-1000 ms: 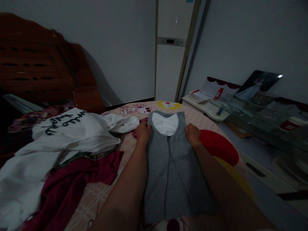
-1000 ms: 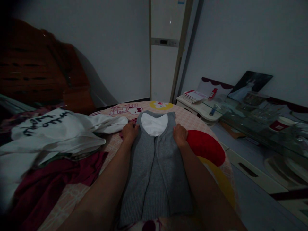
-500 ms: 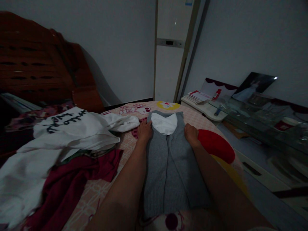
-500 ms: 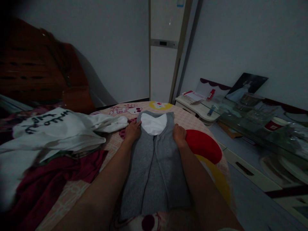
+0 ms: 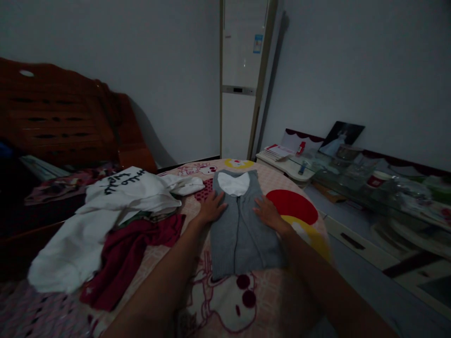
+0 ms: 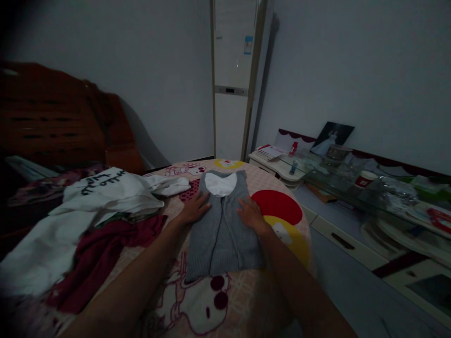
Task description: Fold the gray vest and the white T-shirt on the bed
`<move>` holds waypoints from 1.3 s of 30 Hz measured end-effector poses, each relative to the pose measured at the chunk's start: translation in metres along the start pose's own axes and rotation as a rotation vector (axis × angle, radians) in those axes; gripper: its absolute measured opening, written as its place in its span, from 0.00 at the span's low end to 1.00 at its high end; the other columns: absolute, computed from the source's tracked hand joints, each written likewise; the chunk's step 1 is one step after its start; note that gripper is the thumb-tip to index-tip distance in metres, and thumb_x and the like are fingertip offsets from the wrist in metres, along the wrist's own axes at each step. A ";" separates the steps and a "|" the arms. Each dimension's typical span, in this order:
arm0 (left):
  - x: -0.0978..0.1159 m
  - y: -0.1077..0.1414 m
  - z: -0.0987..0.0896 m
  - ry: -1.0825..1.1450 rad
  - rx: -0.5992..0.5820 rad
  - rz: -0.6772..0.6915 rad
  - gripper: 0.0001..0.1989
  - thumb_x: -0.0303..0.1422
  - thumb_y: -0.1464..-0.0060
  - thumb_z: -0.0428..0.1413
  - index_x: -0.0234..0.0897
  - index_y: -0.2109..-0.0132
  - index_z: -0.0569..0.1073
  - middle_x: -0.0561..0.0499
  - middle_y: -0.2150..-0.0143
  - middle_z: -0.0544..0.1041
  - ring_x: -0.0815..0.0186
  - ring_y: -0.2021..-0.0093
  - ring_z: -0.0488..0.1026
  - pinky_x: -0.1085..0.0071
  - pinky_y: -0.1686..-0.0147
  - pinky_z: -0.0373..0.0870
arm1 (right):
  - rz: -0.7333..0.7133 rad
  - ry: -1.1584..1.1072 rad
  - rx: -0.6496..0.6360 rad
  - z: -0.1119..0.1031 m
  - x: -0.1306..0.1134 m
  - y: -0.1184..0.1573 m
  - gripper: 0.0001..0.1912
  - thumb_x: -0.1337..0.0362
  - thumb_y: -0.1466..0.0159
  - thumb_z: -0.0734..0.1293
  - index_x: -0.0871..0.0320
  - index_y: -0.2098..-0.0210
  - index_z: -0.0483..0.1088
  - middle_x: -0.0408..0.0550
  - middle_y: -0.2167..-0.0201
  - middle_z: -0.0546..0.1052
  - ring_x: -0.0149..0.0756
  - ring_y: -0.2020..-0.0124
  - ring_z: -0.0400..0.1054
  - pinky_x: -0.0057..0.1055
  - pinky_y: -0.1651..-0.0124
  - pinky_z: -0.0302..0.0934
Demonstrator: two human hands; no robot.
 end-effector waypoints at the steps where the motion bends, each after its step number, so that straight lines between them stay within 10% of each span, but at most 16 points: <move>1: 0.004 0.008 0.002 -0.027 -0.021 0.013 0.29 0.44 0.36 0.46 0.43 0.31 0.56 0.37 0.29 0.51 0.49 0.30 0.50 0.44 0.36 0.48 | -0.018 0.021 -0.010 0.003 -0.004 0.008 0.27 0.53 0.30 0.57 0.53 0.35 0.59 0.55 0.31 0.56 0.48 0.33 0.52 0.45 0.36 0.50; 14: 0.016 0.070 0.000 -0.086 -0.092 0.070 0.32 0.50 0.35 0.39 0.45 0.29 0.50 0.40 0.27 0.45 0.48 0.28 0.43 0.33 0.39 0.41 | -0.097 0.082 0.012 0.010 -0.021 0.055 0.27 0.55 0.30 0.56 0.58 0.35 0.59 0.57 0.32 0.58 0.45 0.31 0.50 0.43 0.32 0.44; 25: 0.014 0.094 -0.005 -0.011 -0.022 0.033 0.27 0.32 0.37 0.44 0.44 0.32 0.56 0.40 0.29 0.53 0.53 0.30 0.52 0.42 0.38 0.50 | -0.008 0.088 0.071 0.012 -0.011 0.073 0.24 0.60 0.28 0.54 0.62 0.36 0.59 0.60 0.33 0.60 0.44 0.32 0.52 0.42 0.33 0.48; 39: 0.029 0.124 -0.008 -0.049 -0.081 0.254 0.28 0.45 0.35 0.43 0.45 0.31 0.55 0.44 0.29 0.53 0.55 0.30 0.51 0.50 0.35 0.48 | 0.028 0.099 0.102 0.011 -0.002 0.092 0.24 0.58 0.29 0.54 0.62 0.37 0.60 0.58 0.34 0.61 0.43 0.34 0.55 0.41 0.35 0.49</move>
Point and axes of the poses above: each hand's wrist, its own y-axis away from the middle knuckle, its own z-axis out of the palm, x = y × z, the point moved 1 cm from there along -y, towards the middle knuckle
